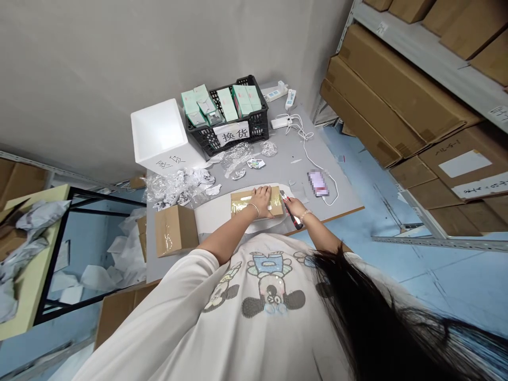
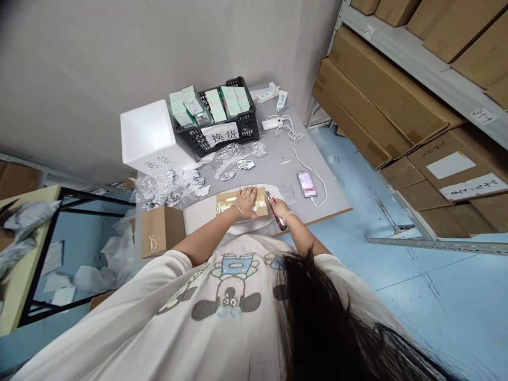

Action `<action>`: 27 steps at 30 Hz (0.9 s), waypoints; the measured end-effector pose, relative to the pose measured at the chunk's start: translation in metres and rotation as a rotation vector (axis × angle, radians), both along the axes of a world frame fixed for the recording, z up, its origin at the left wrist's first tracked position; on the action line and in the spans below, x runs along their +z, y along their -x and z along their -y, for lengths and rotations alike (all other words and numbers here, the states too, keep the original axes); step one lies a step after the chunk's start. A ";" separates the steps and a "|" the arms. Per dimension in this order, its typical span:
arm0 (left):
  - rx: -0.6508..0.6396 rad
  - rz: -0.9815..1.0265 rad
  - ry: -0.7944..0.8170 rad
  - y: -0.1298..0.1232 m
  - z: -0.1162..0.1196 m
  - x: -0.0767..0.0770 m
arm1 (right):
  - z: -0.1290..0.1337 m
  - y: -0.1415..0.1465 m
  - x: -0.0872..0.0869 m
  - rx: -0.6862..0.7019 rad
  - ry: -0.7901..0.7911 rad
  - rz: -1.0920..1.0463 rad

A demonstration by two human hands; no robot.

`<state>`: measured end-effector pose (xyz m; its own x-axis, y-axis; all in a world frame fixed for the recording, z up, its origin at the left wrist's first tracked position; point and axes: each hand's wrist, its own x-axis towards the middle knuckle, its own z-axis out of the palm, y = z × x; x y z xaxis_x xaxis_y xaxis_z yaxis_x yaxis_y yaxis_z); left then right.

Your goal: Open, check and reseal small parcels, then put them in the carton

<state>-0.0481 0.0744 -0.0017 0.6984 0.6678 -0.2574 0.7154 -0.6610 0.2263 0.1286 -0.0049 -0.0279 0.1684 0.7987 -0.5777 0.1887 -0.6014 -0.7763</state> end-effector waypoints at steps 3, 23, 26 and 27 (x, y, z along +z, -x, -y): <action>0.003 -0.007 0.002 0.000 0.000 0.001 | -0.002 -0.004 0.009 0.098 0.018 0.027; 0.154 0.089 0.055 0.051 -0.017 -0.002 | 0.029 -0.067 -0.027 0.182 0.020 0.728; 0.408 0.117 -0.007 0.092 -0.017 -0.006 | 0.008 -0.069 -0.040 0.259 0.091 0.843; 0.483 0.129 -0.016 0.105 -0.015 -0.009 | 0.000 -0.067 -0.044 0.273 0.109 0.874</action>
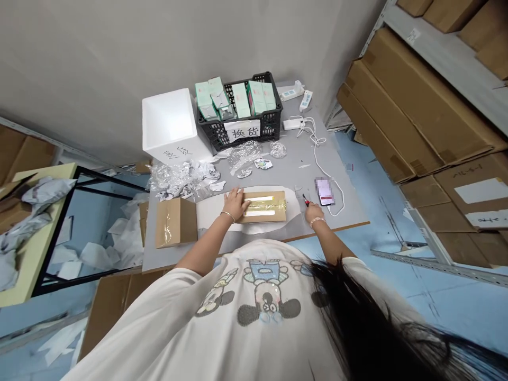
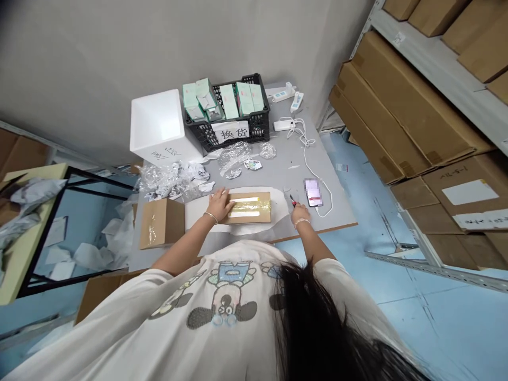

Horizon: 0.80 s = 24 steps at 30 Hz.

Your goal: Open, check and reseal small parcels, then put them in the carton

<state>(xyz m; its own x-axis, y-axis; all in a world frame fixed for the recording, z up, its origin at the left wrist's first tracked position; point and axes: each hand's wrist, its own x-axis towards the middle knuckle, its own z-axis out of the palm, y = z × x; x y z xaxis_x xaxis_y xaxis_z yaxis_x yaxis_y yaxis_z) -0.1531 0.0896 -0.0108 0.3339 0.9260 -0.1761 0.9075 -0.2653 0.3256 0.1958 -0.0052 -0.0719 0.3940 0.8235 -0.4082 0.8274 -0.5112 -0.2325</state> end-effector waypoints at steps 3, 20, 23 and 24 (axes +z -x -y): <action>0.163 0.081 0.032 0.030 0.012 -0.009 | -0.020 0.008 -0.011 0.041 0.030 0.054; 0.470 0.310 0.139 0.025 0.071 -0.008 | 0.006 0.121 0.057 0.714 -0.459 -0.093; 0.483 0.373 0.160 0.027 0.069 -0.007 | 0.001 0.123 0.059 0.729 -0.468 -0.074; 0.479 0.397 0.162 0.028 0.068 -0.006 | 0.000 0.122 0.060 0.738 -0.483 -0.059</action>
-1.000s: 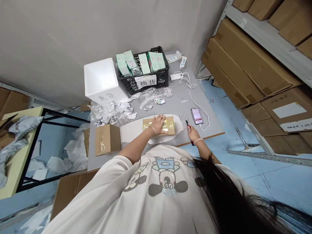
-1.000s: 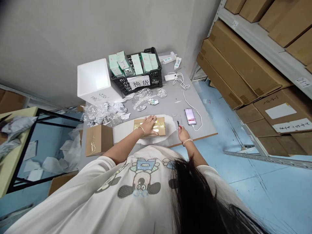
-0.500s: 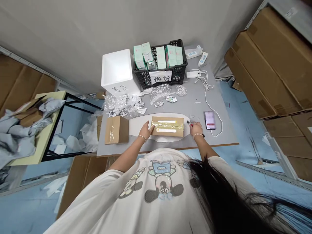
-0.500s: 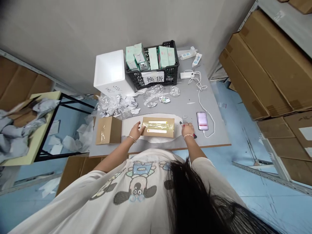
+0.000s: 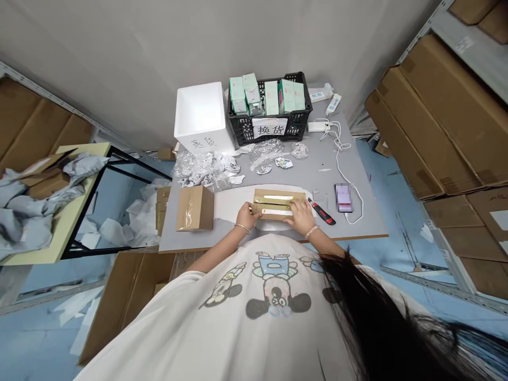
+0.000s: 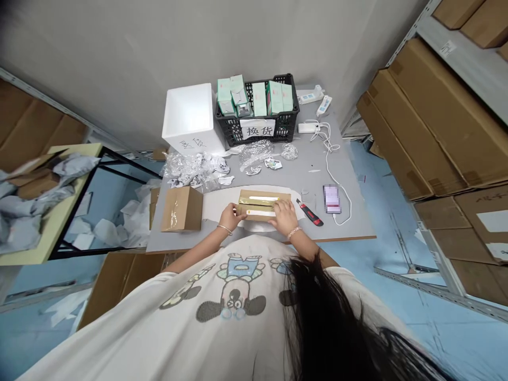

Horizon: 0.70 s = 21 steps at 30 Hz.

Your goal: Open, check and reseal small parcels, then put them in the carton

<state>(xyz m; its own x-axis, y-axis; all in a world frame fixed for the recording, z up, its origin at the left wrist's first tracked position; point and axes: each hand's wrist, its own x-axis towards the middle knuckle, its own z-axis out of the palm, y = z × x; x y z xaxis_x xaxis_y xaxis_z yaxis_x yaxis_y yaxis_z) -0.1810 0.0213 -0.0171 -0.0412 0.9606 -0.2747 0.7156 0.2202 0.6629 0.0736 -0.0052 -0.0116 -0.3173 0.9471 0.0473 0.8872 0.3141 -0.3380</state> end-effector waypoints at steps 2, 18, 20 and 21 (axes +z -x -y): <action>-0.038 0.055 -0.024 0.001 0.001 0.002 | 0.001 0.000 0.004 -0.001 -0.047 0.029; -0.552 -0.161 -0.262 -0.001 -0.053 0.011 | 0.049 -0.014 -0.012 0.133 0.005 -0.098; -0.549 -0.169 -0.264 0.000 -0.067 0.014 | 0.045 -0.012 -0.009 0.068 0.046 -0.218; -0.566 -0.173 -0.275 0.001 -0.073 0.016 | 0.042 -0.011 -0.007 0.004 0.061 -0.283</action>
